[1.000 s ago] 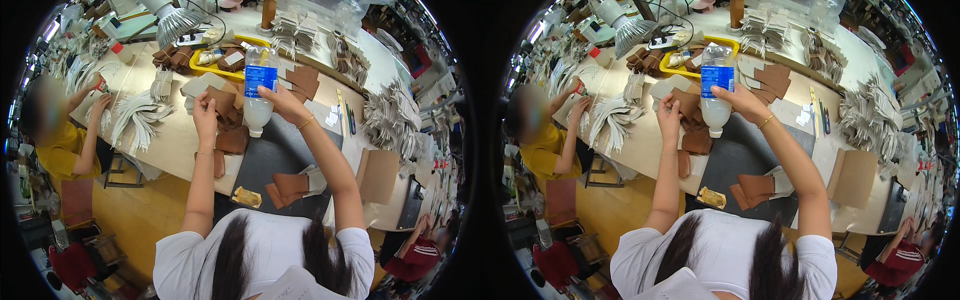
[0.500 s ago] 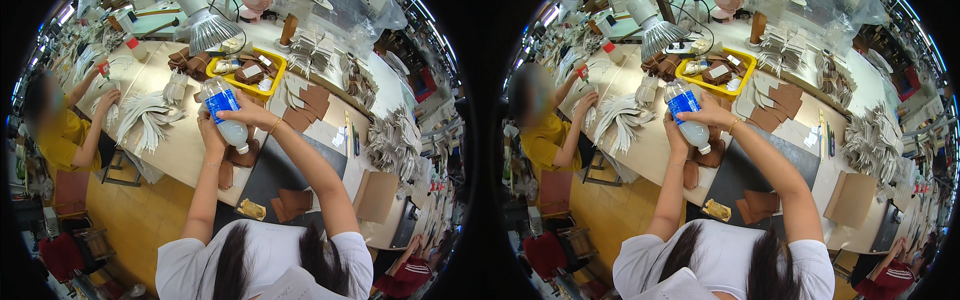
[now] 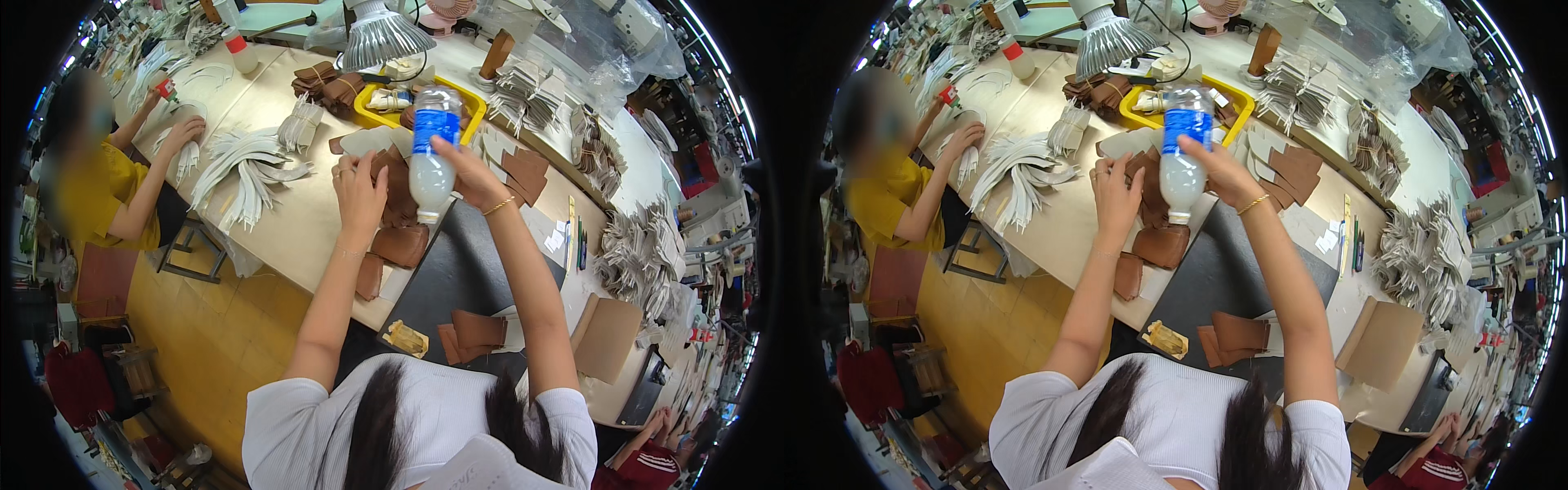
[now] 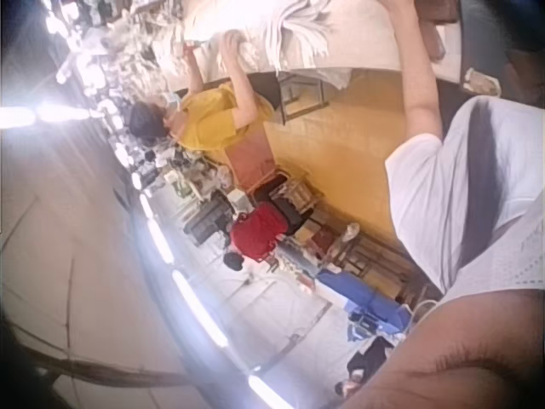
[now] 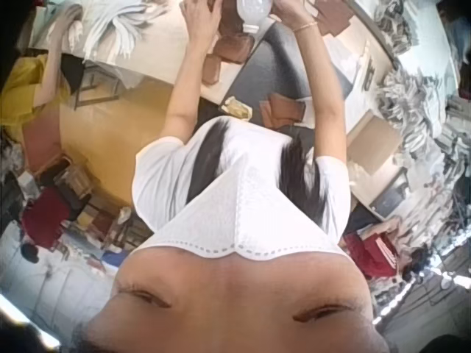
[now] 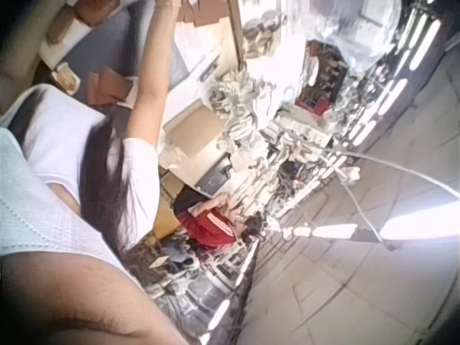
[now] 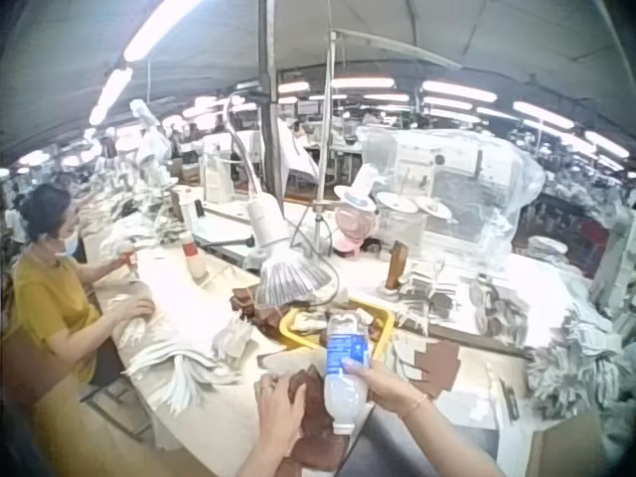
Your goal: The person applies liquid from a plastic bottle onto brown leather pieces and presses them onto white backing pieces on a worktable. They handle the pieces one at a time, repeatedly applying liquid and pressing the parts together.
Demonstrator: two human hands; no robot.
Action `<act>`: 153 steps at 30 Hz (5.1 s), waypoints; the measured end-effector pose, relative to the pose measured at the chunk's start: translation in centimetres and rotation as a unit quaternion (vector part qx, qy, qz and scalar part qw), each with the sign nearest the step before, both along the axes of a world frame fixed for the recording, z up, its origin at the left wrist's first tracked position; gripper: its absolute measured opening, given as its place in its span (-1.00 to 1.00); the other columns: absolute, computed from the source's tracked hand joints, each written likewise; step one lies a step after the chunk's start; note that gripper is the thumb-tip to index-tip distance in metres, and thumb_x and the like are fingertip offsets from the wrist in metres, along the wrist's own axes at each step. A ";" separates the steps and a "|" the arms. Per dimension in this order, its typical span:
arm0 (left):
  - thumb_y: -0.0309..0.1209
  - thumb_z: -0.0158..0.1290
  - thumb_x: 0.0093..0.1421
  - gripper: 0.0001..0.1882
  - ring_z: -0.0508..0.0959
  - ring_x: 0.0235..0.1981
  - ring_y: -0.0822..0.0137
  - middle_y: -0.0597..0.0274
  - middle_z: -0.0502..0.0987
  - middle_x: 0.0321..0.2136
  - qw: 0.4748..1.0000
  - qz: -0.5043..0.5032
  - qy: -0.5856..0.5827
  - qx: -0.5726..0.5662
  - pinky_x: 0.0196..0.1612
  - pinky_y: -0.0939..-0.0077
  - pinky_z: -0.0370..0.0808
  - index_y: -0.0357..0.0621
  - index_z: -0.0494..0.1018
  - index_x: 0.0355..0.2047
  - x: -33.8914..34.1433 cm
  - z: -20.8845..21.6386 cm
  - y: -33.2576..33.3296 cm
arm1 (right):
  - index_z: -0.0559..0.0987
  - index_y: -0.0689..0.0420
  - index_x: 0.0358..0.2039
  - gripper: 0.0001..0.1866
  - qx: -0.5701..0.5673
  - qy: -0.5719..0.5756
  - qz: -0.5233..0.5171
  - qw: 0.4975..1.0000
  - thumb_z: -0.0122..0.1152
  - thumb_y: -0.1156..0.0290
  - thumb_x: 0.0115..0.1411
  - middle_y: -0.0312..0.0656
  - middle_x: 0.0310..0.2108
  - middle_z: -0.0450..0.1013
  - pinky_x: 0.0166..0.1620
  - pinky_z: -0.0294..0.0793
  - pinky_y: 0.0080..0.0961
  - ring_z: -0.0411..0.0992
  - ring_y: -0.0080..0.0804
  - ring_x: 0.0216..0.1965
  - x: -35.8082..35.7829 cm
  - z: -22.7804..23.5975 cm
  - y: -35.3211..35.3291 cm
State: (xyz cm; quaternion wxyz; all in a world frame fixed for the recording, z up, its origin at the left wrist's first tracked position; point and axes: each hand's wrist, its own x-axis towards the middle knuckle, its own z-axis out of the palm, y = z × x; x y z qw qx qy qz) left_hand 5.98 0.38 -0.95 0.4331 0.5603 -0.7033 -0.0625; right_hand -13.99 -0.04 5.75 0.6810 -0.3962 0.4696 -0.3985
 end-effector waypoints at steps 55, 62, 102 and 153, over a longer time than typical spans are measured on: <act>-0.34 0.20 0.09 -0.73 0.49 -0.11 0.10 0.10 0.50 -0.20 0.857 -0.486 -0.057 0.162 -0.10 0.32 0.43 -0.19 0.48 -0.24 -13.6 2.1 13.0 | 0.29 0.29 0.11 -0.28 -0.252 0.075 -0.453 0.852 0.32 0.06 0.12 0.03 -0.03 0.45 0.05 0.46 -0.28 0.47 -0.25 -0.04 -14.0 -0.5 25.2; -0.37 0.12 0.16 -0.57 0.29 0.20 0.04 0.06 0.32 0.15 0.851 -0.487 -0.193 0.022 0.20 0.12 0.26 -0.17 0.41 0.04 -10.4 -2.1 13.5 | 0.43 0.32 -0.03 -0.35 -0.221 0.247 -0.414 0.848 0.51 0.25 -0.04 -0.11 -0.21 0.55 -0.13 0.50 -0.45 0.53 -0.40 -0.19 -10.0 -4.0 24.6; -0.27 0.03 0.21 -0.46 0.25 0.25 0.10 -0.04 0.30 0.19 0.890 -0.403 -0.212 0.024 0.29 0.20 0.14 -0.35 0.31 0.13 -11.2 -3.0 15.7 | 0.43 0.32 -0.06 -0.37 -0.201 0.432 -0.442 0.760 0.50 0.26 -0.05 -0.01 -0.24 0.55 -0.14 0.49 -0.41 0.54 -0.21 -0.22 -12.3 -3.9 20.3; -0.30 0.30 -0.02 -0.56 0.46 -0.26 0.07 0.12 0.47 -0.33 0.801 -0.526 -0.097 0.269 -0.10 0.29 0.38 -0.20 0.45 -0.16 -11.4 2.0 19.6 | 0.22 0.26 0.16 -0.22 -0.266 0.228 -0.576 0.739 0.43 0.21 0.06 -0.02 0.02 0.39 0.15 0.39 -0.24 0.44 -0.15 0.04 -13.0 -1.7 31.0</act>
